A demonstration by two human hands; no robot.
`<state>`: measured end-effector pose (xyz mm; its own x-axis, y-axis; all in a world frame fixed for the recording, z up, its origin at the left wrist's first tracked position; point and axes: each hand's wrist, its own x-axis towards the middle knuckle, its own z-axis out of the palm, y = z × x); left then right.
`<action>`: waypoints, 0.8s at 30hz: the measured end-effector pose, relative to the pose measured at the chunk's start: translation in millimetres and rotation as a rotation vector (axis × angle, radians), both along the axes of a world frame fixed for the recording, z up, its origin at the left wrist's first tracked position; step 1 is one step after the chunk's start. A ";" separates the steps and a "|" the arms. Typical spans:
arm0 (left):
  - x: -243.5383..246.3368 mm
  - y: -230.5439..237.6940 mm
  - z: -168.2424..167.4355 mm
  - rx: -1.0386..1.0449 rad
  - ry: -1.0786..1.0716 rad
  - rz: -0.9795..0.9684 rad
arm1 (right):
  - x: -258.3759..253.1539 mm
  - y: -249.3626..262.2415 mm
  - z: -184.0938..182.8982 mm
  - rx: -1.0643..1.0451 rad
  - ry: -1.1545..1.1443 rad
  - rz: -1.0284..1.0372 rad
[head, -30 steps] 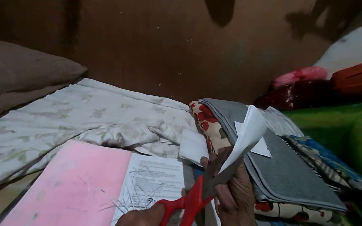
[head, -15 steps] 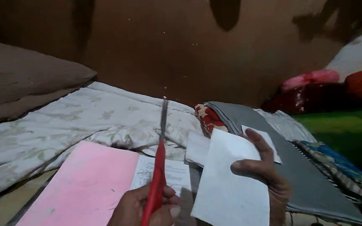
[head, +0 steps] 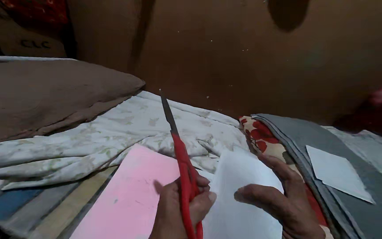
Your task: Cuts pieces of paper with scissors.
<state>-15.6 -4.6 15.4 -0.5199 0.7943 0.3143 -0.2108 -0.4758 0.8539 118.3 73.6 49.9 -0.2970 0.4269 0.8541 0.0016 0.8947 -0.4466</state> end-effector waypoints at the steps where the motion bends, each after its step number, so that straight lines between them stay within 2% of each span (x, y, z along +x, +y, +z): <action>1: -1.3 0.7 0.3 -0.006 -0.014 0.012 | -1.6 0.7 -0.5 -0.010 0.020 0.011; 3: -4.1 1.8 1.5 -0.018 -0.033 0.039 | -4.4 0.5 2.0 -0.144 0.153 0.092; 5: -7.2 3.4 1.6 -0.001 -0.004 0.085 | -1.9 -2.8 11.5 -0.418 0.233 0.192; 7: -9.6 3.9 2.2 0.017 0.041 0.137 | 2.4 -1.9 12.8 -0.656 0.202 0.273; 8: -10.0 3.8 3.2 0.015 0.065 0.171 | 3.9 -3.4 10.0 -0.701 0.149 0.309; 10: -9.6 4.1 4.5 0.007 0.120 0.230 | -1.8 -17.4 9.5 -0.762 0.073 0.293; 14: -8.8 6.5 -0.4 0.003 0.249 0.322 | -23.4 -27.3 1.6 -0.874 0.209 0.180; 18: -17.8 5.0 -6.6 -0.069 0.651 0.426 | -18.7 -21.2 11.4 -0.857 0.449 0.046; 20: -17.8 0.3 -4.2 -0.128 0.832 0.383 | -9.6 -16.4 19.4 -0.853 0.580 0.031; 24: -13.0 -2.3 -5.0 -0.204 1.013 0.261 | 6.1 -8.0 29.3 -0.825 0.737 -0.001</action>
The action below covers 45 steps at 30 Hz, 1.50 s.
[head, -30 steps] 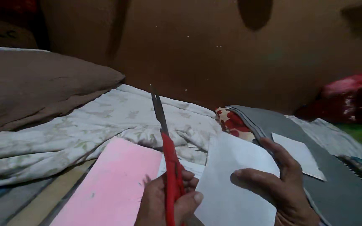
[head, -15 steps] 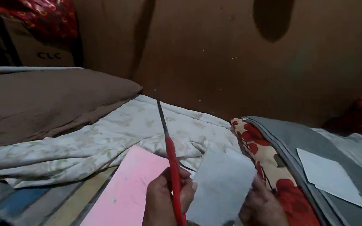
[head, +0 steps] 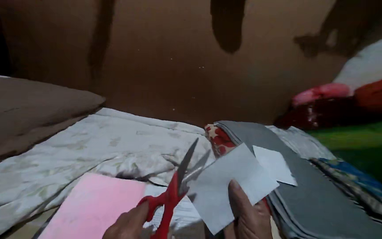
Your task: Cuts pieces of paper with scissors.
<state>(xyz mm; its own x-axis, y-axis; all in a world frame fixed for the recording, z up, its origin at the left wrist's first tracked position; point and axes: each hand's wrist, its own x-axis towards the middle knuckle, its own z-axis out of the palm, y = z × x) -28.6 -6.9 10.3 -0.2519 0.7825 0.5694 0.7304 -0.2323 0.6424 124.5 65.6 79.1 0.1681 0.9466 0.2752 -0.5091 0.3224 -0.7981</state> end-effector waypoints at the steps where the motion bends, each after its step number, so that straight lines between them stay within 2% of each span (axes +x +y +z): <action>1: 1.3 -0.1 -0.1 -0.029 0.030 -0.005 | 2.3 1.5 0.6 0.015 0.006 -0.022; 6: 3.6 -1.3 1.1 -0.084 0.153 0.071 | 5.0 2.3 3.3 0.023 -0.028 -0.085; 15: 3.5 -1.6 1.3 -0.034 0.256 0.150 | -2.8 -2.1 0.6 0.020 -0.025 -0.025; 30: 2.3 -4.5 5.8 -0.081 0.181 0.158 | -12.4 -8.2 -6.3 -0.026 -0.142 0.072; 37: 2.8 -6.7 10.1 -0.164 0.079 0.143 | -15.9 -10.8 -8.7 -0.024 -0.187 0.106; 45: 1.4 -6.6 10.9 -0.179 0.021 0.098 | -17.7 -12.0 -10.6 -0.020 -0.176 0.130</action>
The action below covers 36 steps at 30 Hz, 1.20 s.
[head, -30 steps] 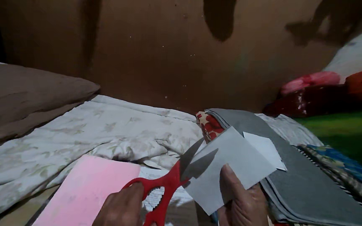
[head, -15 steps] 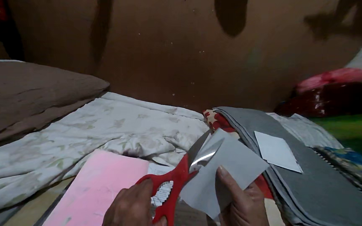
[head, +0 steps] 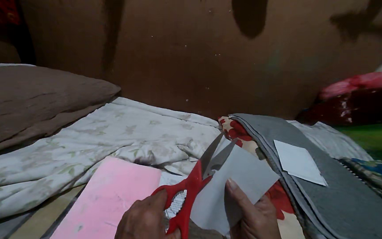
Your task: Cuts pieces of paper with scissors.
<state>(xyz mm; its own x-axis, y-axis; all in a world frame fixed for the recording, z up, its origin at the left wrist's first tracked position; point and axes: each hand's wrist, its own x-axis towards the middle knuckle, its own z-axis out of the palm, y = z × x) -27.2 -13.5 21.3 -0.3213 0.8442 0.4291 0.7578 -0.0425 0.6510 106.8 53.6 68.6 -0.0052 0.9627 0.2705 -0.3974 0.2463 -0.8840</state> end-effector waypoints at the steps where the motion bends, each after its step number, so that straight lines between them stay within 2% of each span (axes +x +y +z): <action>1: 0.0 -0.6 0.9 -0.009 -0.017 -0.008 | -0.5 -0.4 -0.2 0.000 0.002 0.004; 36: 9.9 -4.4 2.1 0.032 -0.149 -0.093 | 1.2 -4.7 2.0 0.034 0.029 0.036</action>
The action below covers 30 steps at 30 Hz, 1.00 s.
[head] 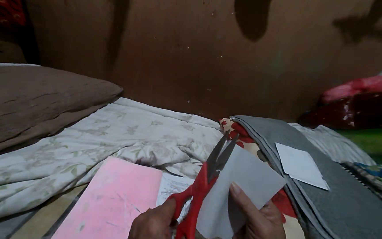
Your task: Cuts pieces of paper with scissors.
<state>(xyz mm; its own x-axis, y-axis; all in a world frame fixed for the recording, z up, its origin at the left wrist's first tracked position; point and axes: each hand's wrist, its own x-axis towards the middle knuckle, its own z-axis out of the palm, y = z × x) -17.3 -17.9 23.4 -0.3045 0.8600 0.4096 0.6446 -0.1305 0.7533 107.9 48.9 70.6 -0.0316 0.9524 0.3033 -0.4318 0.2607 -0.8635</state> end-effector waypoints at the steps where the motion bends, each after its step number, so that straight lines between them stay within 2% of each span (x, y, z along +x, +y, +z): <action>1: 0.5 -0.1 -0.3 -0.001 0.002 0.000 | 0.1 0.1 0.0 -0.001 -0.001 0.001; 22: 6.1 -2.0 -0.9 -0.069 -0.011 -0.031 | 2.8 0.8 3.4 -0.046 -0.071 -0.028; 30: 5.7 -2.4 -1.2 -0.058 -0.018 -0.044 | 12.0 5.4 3.7 0.006 -0.091 0.001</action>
<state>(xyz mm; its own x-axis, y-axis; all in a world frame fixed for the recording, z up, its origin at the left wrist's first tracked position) -11.6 -20.3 22.2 -0.2729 0.8946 0.3539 0.6258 -0.1144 0.7716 119.9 54.3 74.3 -0.0599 0.9506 0.3044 -0.3515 0.2654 -0.8978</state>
